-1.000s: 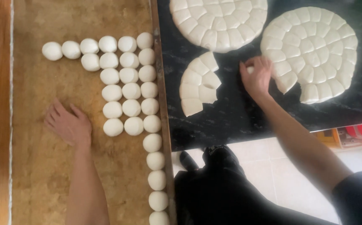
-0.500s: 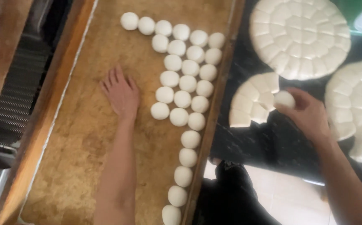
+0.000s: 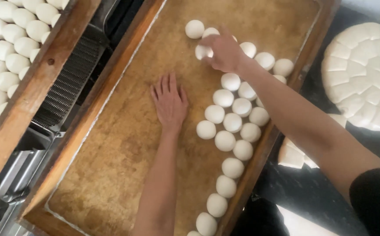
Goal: Rolling pre-cut dough pieces into smooth balls and arranging them on a wooden tray.
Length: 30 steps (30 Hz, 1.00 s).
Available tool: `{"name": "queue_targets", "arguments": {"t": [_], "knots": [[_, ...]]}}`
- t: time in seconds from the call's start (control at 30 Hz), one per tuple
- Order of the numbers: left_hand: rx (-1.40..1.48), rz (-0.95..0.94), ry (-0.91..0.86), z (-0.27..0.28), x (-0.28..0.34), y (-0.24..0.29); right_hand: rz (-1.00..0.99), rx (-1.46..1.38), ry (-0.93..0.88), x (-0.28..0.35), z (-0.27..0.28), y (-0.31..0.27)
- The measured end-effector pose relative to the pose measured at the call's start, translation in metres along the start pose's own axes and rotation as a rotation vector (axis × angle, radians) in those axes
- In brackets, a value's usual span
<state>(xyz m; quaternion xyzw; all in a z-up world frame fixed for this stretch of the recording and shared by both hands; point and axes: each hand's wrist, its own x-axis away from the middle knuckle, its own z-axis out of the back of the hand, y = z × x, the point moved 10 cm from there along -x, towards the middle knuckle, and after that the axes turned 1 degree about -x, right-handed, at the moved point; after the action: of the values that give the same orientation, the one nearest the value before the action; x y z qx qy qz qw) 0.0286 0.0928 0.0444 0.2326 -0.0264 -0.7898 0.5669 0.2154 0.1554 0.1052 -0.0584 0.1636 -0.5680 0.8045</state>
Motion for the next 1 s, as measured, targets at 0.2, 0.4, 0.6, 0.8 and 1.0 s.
{"name": "queue_targets", "arguments": {"t": [0.2, 0.4, 0.6, 0.8, 1.0], "knots": [[-0.017, -0.005, 0.017, 0.001, -0.001, -0.001, -0.192, -0.271, 0.386, 0.079, 0.077, 0.018], [-0.089, 0.0, 0.027, 0.021, 0.002, 0.01, -0.765, -0.227, 0.527, 0.316, 0.136, 0.097], [-0.144, -0.068, 0.061, 0.0, 0.004, 0.003, -1.281, -0.142, 0.44, 0.515, 0.098, 0.134], [-0.111, -0.111, 0.164, 0.006, 0.006, 0.006, -1.348, -0.376, 0.33, 0.452, 0.075, 0.105], [-0.105, -0.137, 0.151, 0.014, 0.007, 0.011, -1.013, -0.852, 0.948, 0.482, 0.088, 0.133]]}}
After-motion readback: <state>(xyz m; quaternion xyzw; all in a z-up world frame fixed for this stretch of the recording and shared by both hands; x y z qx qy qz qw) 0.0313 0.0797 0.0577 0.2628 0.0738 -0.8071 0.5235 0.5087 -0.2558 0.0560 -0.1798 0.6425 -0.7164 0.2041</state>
